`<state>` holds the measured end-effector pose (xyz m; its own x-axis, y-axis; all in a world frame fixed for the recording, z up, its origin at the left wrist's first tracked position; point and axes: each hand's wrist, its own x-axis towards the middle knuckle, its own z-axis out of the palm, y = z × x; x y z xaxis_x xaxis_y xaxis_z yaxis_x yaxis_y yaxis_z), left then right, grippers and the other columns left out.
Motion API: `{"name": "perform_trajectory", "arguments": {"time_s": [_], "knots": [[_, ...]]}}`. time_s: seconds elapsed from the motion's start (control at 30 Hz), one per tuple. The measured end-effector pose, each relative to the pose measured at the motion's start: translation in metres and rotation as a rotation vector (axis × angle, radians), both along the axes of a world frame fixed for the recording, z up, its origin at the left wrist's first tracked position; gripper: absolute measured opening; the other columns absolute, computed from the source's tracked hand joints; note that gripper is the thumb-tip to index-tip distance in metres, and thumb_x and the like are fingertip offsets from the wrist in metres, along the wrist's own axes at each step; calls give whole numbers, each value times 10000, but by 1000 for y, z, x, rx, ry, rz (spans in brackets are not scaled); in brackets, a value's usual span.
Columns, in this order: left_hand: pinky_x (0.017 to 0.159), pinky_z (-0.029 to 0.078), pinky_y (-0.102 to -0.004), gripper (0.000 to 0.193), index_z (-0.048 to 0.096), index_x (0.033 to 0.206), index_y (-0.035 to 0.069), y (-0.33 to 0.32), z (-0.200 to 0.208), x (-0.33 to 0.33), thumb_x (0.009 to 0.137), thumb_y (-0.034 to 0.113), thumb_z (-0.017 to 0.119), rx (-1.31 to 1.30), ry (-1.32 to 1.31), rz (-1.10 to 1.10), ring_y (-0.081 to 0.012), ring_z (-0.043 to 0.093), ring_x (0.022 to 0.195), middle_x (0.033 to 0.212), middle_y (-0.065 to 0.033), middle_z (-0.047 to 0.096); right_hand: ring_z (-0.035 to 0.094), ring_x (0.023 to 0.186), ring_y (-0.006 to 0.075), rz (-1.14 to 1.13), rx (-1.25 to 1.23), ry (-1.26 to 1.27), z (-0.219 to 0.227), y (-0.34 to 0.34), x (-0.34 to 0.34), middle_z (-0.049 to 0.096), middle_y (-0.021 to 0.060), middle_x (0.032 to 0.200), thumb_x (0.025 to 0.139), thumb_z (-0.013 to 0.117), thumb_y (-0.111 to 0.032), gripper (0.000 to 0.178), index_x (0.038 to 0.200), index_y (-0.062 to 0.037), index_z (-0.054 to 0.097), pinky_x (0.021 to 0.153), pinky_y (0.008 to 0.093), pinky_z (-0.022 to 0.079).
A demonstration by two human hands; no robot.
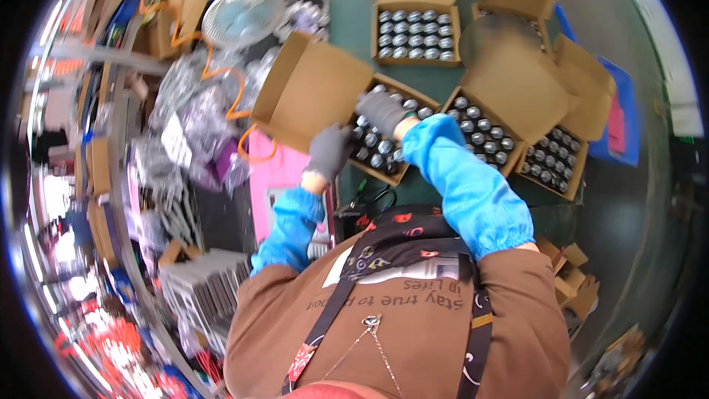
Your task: The person assembles small electronic components by placing black cylindrical parts into circular cutouts on gray metal plates. They then pack the assembled plates into cardboard boxes and arrange multiple small silver cylindrical items into separate boxes on the table.
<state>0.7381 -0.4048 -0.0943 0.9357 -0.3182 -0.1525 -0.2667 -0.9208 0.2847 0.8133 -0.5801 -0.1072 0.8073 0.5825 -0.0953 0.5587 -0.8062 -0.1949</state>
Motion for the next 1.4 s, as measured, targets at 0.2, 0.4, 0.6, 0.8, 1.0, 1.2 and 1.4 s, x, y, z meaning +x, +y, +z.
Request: {"name": "perform_trajectory", "arguments": {"time_s": [0.2, 0.4, 0.6, 0.8, 1.0, 1.2, 1.4], "knots": [[728, 564, -475, 179, 745, 960, 122, -13, 5, -1, 904, 229, 613, 311, 92, 26, -338, 694, 947, 988, -120, 703, 707, 891, 371, -119, 192, 21, -45, -10, 10, 715, 178, 970, 874, 564, -279, 295, 1006, -69, 723, 732, 523, 562], [741, 550, -496, 243, 707, 1042, 147, -15, 7, 9, 930, 311, 567, 544, 241, -154, -346, 715, 909, 954, -137, 736, 647, 881, 260, 167, 287, -346, 3, -36, -77, 654, 57, 878, 850, 587, -193, 123, 857, -140, 697, 695, 399, 508], [850, 532, -502, 388, 666, 1102, 88, -16, 11, 7, 895, 416, 662, 481, 317, -102, -387, 678, 1030, 1097, -198, 706, 628, 827, 281, 220, 183, -211, -13, -61, -131, 671, 80, 872, 769, 624, -180, 144, 787, -84, 729, 627, 417, 501], [783, 542, -515, 363, 648, 1039, 39, -9, 16, -3, 877, 362, 676, 369, 262, -34, -413, 701, 907, 943, -221, 723, 629, 795, 329, 137, 167, -152, -17, -34, -131, 651, 141, 826, 786, 619, -174, 165, 781, -49, 727, 635, 429, 499], [735, 551, -498, 224, 665, 962, 67, -13, 15, -10, 823, 241, 685, 234, 156, 29, -356, 704, 875, 904, -156, 716, 660, 805, 249, 316, -26, -91, -13, -22, -118, 685, 48, 782, 788, 633, -167, 101, 770, -129, 725, 631, 391, 507], [753, 546, -494, 160, 673, 937, 84, -2, 11, -13, 822, 188, 638, 27, 46, 97, -370, 685, 882, 907, -164, 696, 619, 905, 229, 358, -31, -186, -7, -32, -123, 657, 23, 843, 804, 628, -222, 137, 908, -156, 688, 675, 378, 470], [739, 561, -473, 196, 704, 1037, 118, -10, -7, -7, 867, 149, 612, 131, 194, 109, -370, 706, 863, 886, -159, 720, 624, 971, 311, -23, 370, 272, 47, -44, -122, 660, 98, 938, 823, 670, -187, 237, 1043, -99, 678, 793, 445, 498]]}}
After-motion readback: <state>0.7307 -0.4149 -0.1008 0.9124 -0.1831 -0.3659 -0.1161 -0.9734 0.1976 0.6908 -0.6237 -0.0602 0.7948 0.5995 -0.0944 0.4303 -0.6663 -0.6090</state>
